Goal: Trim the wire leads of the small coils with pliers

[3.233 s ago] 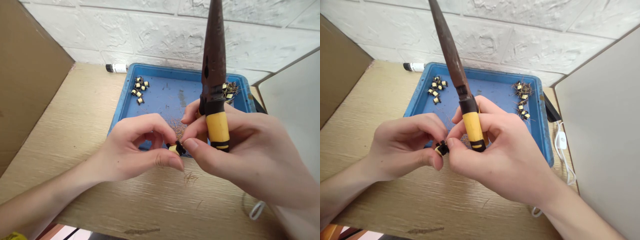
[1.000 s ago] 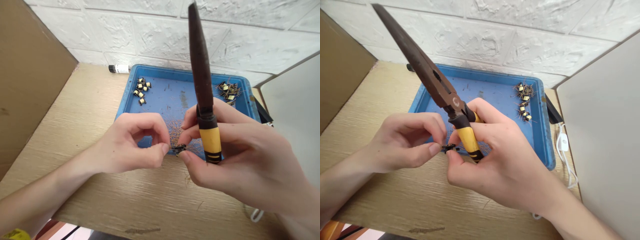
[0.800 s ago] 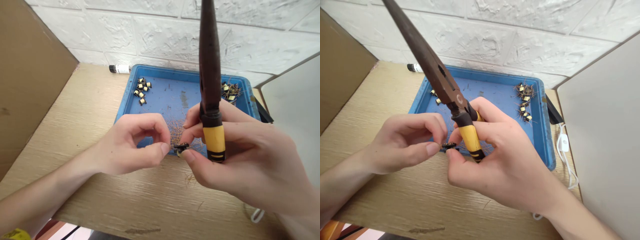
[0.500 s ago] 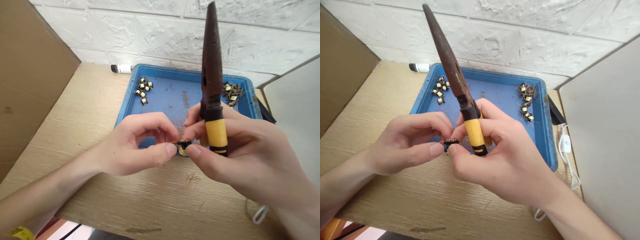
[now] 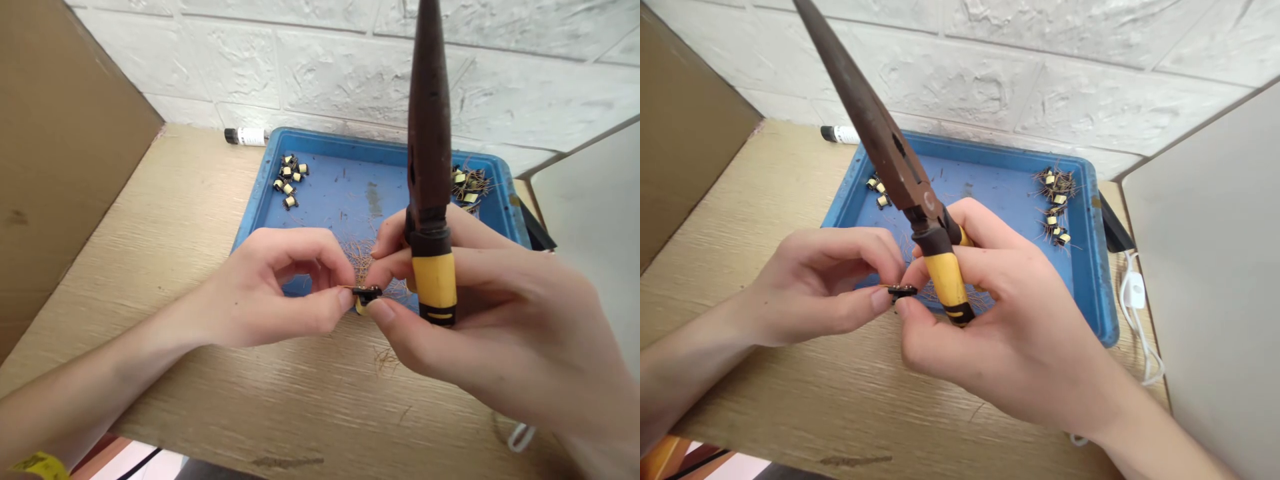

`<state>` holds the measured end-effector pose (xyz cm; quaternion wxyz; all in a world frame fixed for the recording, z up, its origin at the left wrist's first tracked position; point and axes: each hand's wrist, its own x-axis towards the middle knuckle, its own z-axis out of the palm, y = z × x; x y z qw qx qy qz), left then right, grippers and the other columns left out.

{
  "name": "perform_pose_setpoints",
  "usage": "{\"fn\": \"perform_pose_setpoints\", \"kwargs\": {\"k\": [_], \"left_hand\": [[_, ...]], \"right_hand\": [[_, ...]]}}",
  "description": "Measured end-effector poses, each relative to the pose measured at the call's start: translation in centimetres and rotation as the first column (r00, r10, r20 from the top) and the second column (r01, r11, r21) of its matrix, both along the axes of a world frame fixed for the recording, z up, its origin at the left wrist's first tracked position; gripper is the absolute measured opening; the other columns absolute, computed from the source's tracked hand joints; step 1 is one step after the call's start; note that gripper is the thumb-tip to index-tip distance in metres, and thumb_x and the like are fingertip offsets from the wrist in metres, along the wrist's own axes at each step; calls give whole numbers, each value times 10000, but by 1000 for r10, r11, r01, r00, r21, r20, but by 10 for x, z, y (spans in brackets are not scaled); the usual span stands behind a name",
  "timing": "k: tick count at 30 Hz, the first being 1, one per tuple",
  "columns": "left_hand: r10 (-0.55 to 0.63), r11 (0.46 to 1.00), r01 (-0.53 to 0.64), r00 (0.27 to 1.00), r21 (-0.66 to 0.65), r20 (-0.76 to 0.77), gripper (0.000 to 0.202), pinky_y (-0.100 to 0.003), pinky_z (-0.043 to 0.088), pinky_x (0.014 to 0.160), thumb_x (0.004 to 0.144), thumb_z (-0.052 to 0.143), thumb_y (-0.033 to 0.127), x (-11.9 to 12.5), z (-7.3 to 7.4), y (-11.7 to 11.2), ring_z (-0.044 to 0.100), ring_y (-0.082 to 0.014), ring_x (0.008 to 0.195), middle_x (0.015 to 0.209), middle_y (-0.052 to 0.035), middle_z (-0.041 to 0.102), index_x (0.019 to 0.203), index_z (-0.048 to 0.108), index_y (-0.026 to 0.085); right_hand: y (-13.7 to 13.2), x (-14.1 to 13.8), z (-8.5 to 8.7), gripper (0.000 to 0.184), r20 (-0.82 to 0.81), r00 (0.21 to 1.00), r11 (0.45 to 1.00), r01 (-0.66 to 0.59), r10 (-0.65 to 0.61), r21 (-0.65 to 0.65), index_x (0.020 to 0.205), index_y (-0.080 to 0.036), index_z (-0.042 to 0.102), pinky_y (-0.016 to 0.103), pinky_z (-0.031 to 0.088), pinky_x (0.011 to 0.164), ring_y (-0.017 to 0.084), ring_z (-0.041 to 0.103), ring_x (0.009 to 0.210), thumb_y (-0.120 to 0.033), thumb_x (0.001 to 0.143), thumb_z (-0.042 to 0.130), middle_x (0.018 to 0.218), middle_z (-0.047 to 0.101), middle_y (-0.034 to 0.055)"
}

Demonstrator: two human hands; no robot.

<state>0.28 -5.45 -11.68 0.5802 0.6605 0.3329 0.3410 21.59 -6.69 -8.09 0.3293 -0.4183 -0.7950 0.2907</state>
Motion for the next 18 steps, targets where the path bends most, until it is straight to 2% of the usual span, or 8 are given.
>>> {"fn": "perform_pose_setpoints", "kwargs": {"k": [12, 18], "left_hand": [[-31, 998, 28, 998, 59, 48, 189, -273, 528, 707, 842, 702, 40, -3, -4, 0, 628, -140, 766, 802, 24, 674, 815, 689, 226], [-27, 1000, 27, 1000, -8, 10, 110, -244, 535, 732, 863, 691, 98, 0, 3, 1, 623, -120, 785, 834, 29, 673, 849, 669, 206]], "right_hand": [[-1, -1, -1, 107, 43, 999, 998, 30, -32, 48, 791, -244, 698, 247, 603, 654, 126, 667, 805, -141, 814, 678, 915, 657, 10], [-1, 2, -3, 97, 9, 998, 996, 59, -59, 62, 806, -245, 705, 219, 602, 675, 111, 671, 820, -150, 820, 689, 904, 651, -4]]}}
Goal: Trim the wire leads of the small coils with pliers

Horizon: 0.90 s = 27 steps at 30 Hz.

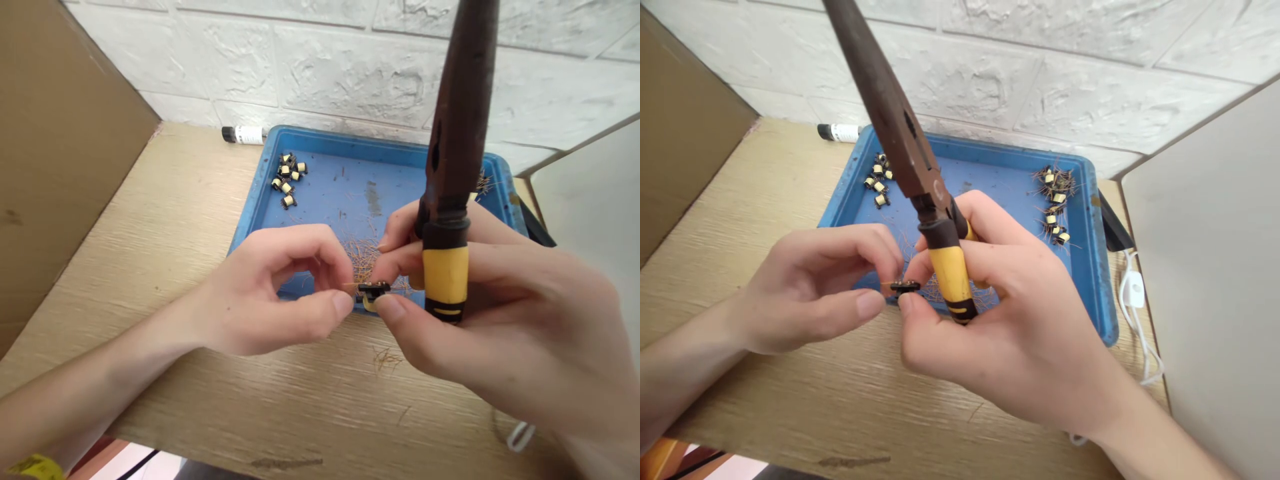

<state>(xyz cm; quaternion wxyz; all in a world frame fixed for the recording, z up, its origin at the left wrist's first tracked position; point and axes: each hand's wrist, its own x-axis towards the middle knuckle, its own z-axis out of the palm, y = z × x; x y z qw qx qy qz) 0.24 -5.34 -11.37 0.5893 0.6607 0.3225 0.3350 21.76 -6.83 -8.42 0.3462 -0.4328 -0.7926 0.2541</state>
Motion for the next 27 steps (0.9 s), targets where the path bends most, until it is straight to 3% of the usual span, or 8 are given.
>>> {"fn": "perform_pose_setpoints", "kwargs": {"k": [4, 7, 13, 22, 27], "left_hand": [[0, 999, 2, 999, -37, 44, 20, -273, 543, 741, 874, 666, 182, 1, 5, 3, 622, -144, 801, 867, 3, 683, 867, 684, 190], [16, 999, -15, 1000, -42, 18, 72, -279, 524, 696, 895, 654, 210, 2, 5, 4, 616, -152, 770, 820, 2, 677, 842, 697, 188], [16, 999, -19, 998, -42, -54, 138, -257, 499, 666, 921, 639, 185, 3, 3, 3, 607, -132, 737, 781, 15, 673, 802, 709, 193], [-1, 997, 2, 1000, -78, 11, 115, -205, 548, 775, 902, 687, 132, 1, 1, 0, 648, -103, 824, 844, 40, 705, 818, 700, 208], [10, 1000, -10, 1000, -30, -7, 156, -198, 521, 685, 883, 679, 87, 0, -2, -1, 625, -94, 755, 778, 54, 669, 803, 688, 220]], "right_hand": [[1, -1, 0, 112, -16, 1000, 1000, -18, 18, -7, 800, -247, 704, 206, 609, 731, 94, 665, 816, -137, 820, 690, 905, 659, -17], [3, -1, 1, 112, -19, 999, 999, -43, 42, -19, 803, -244, 709, 207, 609, 724, 93, 662, 806, -134, 814, 691, 912, 662, -16], [2, 3, 0, 100, -5, 999, 999, -48, 48, -11, 799, -240, 705, 196, 591, 678, 90, 662, 821, -141, 813, 696, 921, 658, -19], [2, 1, -1, 112, 2, 998, 998, -55, 55, -4, 788, -243, 689, 193, 589, 681, 85, 654, 818, -134, 815, 693, 916, 650, -24], [0, -1, -1, 115, 25, 999, 1000, -23, 22, 22, 797, -257, 681, 253, 608, 666, 126, 659, 787, -144, 816, 683, 922, 657, 0]]}}
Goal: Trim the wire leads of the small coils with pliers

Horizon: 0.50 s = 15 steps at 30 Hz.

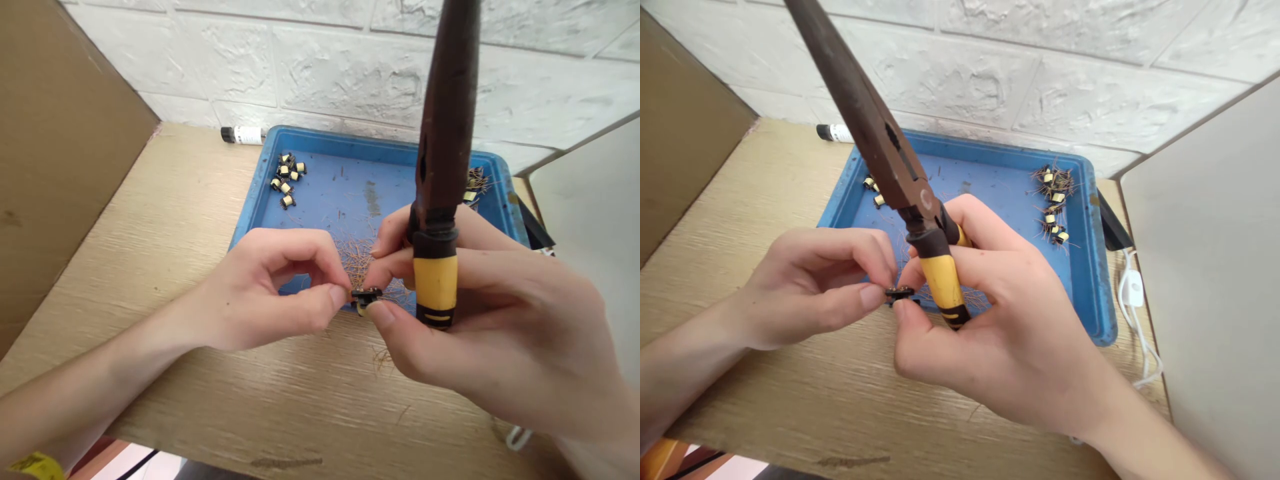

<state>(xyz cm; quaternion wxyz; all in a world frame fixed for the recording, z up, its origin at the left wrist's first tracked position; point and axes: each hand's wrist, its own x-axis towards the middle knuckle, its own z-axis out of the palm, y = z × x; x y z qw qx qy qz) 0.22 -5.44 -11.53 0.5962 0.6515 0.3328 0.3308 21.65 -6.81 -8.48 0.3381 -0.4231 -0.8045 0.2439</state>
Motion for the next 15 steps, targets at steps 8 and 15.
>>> {"fn": "perform_pose_setpoints", "kwargs": {"k": [8, 15], "left_hand": [[26, 987, -29, 999, 155, 21, 178, -255, 506, 645, 836, 686, 56, 3, -5, 1, 612, -114, 703, 746, 36, 654, 766, 666, 218], [58, 985, -61, 998, 164, 22, 181, -243, 522, 640, 814, 662, 42, 5, -1, 0, 623, -114, 690, 724, 34, 659, 747, 668, 209]], "right_hand": [[-3, -3, -7, 122, 5, 1000, 999, 25, -25, 37, 816, -265, 683, 233, 599, 637, 126, 660, 783, -145, 815, 667, 927, 649, 0], [0, -1, -4, 110, -6, 1000, 999, 25, -25, 43, 789, -259, 690, 241, 604, 656, 124, 667, 782, -152, 803, 671, 891, 654, -4]]}}
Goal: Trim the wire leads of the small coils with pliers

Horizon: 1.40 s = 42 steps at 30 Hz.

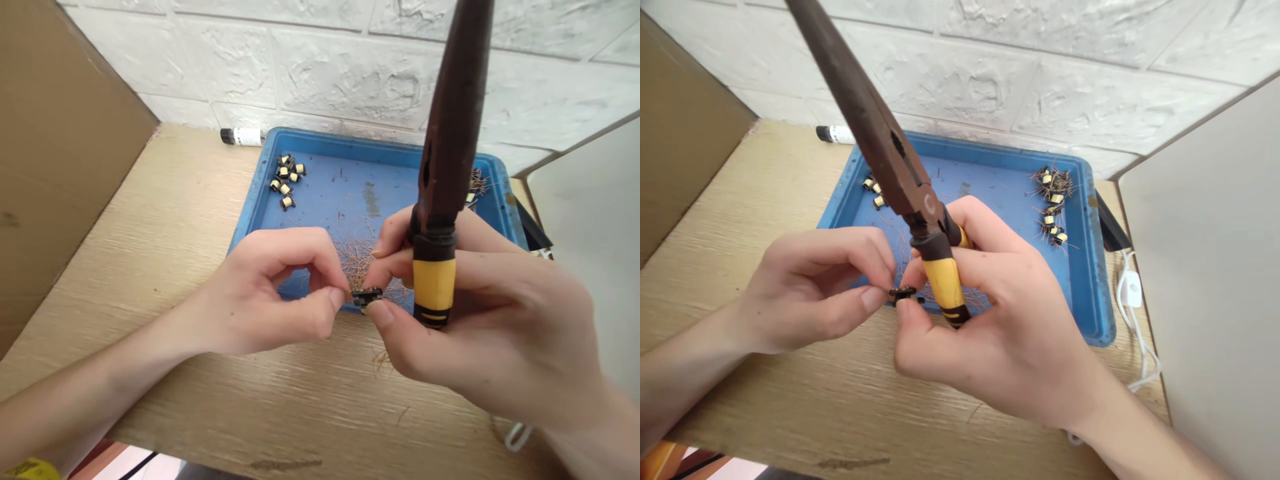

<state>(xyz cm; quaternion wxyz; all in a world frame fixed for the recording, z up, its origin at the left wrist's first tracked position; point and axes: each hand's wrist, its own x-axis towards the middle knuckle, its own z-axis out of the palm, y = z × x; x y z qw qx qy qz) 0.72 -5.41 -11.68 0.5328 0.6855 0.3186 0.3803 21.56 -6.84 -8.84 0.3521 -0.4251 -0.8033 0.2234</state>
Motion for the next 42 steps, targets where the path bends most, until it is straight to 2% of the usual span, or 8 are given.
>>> {"fn": "perform_pose_setpoints", "kwargs": {"k": [5, 15, 22, 26, 28, 37, 42], "left_hand": [[33, 999, -34, 999, -38, -26, 155, -229, 531, 630, 813, 664, 63, 2, 5, 0, 629, -115, 678, 722, 20, 669, 730, 673, 194], [14, 999, -16, 1000, -50, -25, 161, -260, 495, 639, 844, 618, 96, -2, 7, 0, 611, -134, 685, 726, 15, 675, 740, 677, 204], [-19, 976, 23, 1000, -215, 21, 162, -301, 492, 684, 854, 586, 173, -9, 8, 4, 639, -183, 773, 806, -24, 732, 794, 735, 197], [-3, 939, 41, 994, -340, 113, 225, -274, 508, 672, 857, 606, 183, -7, 4, 5, 649, -173, 781, 842, -19, 756, 992, 785, 204], [14, 933, 43, 988, -358, 155, 268, -267, 512, 654, 851, 616, 183, -5, 1, 5, 645, -168, 756, 817, -21, 751, 1058, 785, 191], [98, 920, -28, 982, -390, 162, 224, -249, 511, 592, 941, 551, 215, 3, -1, 4, 622, -144, 651, 724, -19, 739, 1013, 755, 157], [90, 915, -31, 988, -402, 129, 188, -232, 498, 566, 936, 575, 230, 3, 1, 5, 619, -130, 606, 674, -16, 735, 870, 736, 159]], "right_hand": [[2, -1, 2, 104, -20, 999, 999, 29, -29, -29, 754, -262, 681, 263, 598, 616, 139, 674, 762, -162, 781, 692, 858, 670, -5], [4, 1, 6, 106, -30, 999, 999, 41, -42, -18, 747, -261, 671, 269, 593, 637, 138, 674, 776, -160, 777, 679, 850, 677, -11], [7, 0, 7, 149, -125, 982, 990, 135, -140, -48, 716, -268, 664, 301, 632, 692, 145, 701, 756, -134, 780, 681, 841, 682, -9], [7, 0, 7, 148, -133, 974, 982, 178, -184, -56, 702, -278, 685, 297, 636, 696, 139, 701, 737, -146, 769, 695, 820, 692, -20], [8, 0, 6, 158, -136, 972, 981, 186, -191, -48, 693, -282, 688, 282, 625, 665, 131, 698, 727, -143, 766, 700, 809, 695, -29], [10, 0, 9, 154, -169, 962, 976, 204, -213, -70, 670, -281, 686, 293, 617, 639, 144, 699, 725, -158, 762, 702, 800, 705, -25], [9, 0, 8, 140, -179, 956, 972, 220, -232, -84, 662, -277, 693, 284, 611, 651, 137, 696, 718, -162, 741, 704, 777, 701, -29]]}}
